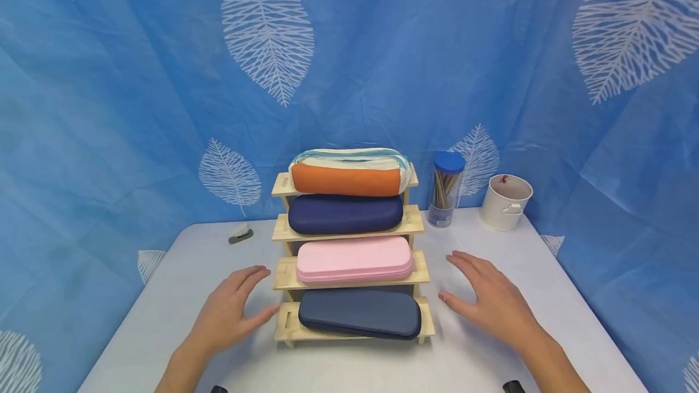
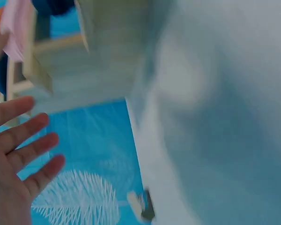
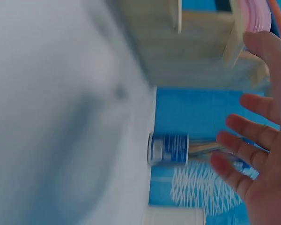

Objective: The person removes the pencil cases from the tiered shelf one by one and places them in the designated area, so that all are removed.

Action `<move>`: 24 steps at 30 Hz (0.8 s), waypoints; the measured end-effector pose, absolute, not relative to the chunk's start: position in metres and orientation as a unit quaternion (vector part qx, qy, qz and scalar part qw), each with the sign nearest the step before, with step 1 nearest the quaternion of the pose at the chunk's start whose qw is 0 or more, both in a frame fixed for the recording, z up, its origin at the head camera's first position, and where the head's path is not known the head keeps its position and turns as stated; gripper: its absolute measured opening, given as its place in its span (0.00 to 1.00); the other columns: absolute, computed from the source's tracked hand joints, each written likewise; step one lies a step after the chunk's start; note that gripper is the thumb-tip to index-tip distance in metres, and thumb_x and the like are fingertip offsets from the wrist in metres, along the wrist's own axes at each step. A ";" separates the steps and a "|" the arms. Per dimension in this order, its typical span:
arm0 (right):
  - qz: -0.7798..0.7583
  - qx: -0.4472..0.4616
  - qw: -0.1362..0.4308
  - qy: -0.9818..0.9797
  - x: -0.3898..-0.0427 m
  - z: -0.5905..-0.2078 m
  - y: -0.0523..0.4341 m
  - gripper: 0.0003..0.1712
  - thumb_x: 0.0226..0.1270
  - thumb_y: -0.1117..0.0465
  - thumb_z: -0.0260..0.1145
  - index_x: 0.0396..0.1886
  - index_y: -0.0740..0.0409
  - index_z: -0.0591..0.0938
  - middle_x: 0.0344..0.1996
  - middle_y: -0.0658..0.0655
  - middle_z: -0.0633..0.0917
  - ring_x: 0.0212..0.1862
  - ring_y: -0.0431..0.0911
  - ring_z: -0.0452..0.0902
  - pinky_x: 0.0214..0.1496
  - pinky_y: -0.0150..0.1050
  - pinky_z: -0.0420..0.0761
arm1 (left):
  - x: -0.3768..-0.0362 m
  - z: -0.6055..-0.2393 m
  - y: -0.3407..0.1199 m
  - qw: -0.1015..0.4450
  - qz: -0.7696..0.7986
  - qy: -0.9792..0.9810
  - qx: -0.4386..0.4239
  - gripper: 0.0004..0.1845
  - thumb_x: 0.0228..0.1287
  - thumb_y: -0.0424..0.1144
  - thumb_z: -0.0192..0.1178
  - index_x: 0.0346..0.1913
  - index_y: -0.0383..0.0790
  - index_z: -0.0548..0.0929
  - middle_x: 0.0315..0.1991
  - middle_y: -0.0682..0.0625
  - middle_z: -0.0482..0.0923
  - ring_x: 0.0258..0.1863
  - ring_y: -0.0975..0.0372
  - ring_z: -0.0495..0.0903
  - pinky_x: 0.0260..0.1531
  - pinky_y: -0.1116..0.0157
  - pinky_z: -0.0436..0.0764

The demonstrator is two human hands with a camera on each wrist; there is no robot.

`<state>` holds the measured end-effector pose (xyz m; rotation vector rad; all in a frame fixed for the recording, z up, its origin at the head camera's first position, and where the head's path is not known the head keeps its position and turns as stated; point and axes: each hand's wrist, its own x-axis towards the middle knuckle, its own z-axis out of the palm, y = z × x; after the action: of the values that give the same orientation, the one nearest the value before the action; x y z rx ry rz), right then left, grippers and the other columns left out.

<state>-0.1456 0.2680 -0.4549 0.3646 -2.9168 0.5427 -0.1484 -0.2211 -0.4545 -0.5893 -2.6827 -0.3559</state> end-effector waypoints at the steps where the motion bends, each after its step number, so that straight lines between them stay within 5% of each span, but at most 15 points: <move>1: 0.203 0.123 0.077 -0.968 -0.144 -0.455 0.263 0.44 0.56 0.26 0.58 0.66 0.46 0.72 0.62 0.55 0.72 0.61 0.57 0.67 0.53 0.65 0.72 | -0.148 -0.455 -0.217 0.199 -0.156 -0.943 -0.216 0.35 0.56 0.64 0.63 0.60 0.46 0.77 0.58 0.51 0.73 0.57 0.55 0.72 0.49 0.49 0.76; 6: 0.302 0.130 0.063 -0.942 -0.140 -0.458 0.244 0.32 0.57 0.33 0.66 0.57 0.43 0.77 0.51 0.44 0.78 0.50 0.46 0.75 0.45 0.50 0.80 | -0.153 -0.451 -0.197 0.242 -0.268 -0.905 -0.226 0.30 0.55 0.53 0.69 0.60 0.48 0.76 0.57 0.56 0.73 0.56 0.60 0.72 0.49 0.55 0.77; 13: 0.399 0.134 0.071 -0.904 -0.132 -0.468 0.229 0.31 0.56 0.44 0.73 0.52 0.50 0.68 0.44 0.48 0.81 0.45 0.44 0.78 0.47 0.45 0.79 | -0.166 -0.441 -0.171 0.287 -0.261 -0.886 -0.253 0.34 0.53 0.57 0.68 0.61 0.44 0.75 0.59 0.50 0.72 0.58 0.55 0.70 0.54 0.51 0.71; 24: 0.370 0.150 0.105 -0.911 -0.116 -0.483 0.216 0.32 0.51 0.40 0.74 0.53 0.45 0.77 0.51 0.41 0.78 0.51 0.42 0.75 0.49 0.47 0.79 | -0.171 -0.441 -0.151 0.202 -0.368 -0.871 -0.253 0.39 0.53 0.53 0.71 0.66 0.46 0.69 0.62 0.54 0.67 0.60 0.62 0.69 0.56 0.60 0.74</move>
<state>-0.1161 0.2156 -0.4833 0.4421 -2.6857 1.0902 -0.1707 -0.1508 -0.4407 -0.7075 -2.4336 -1.0280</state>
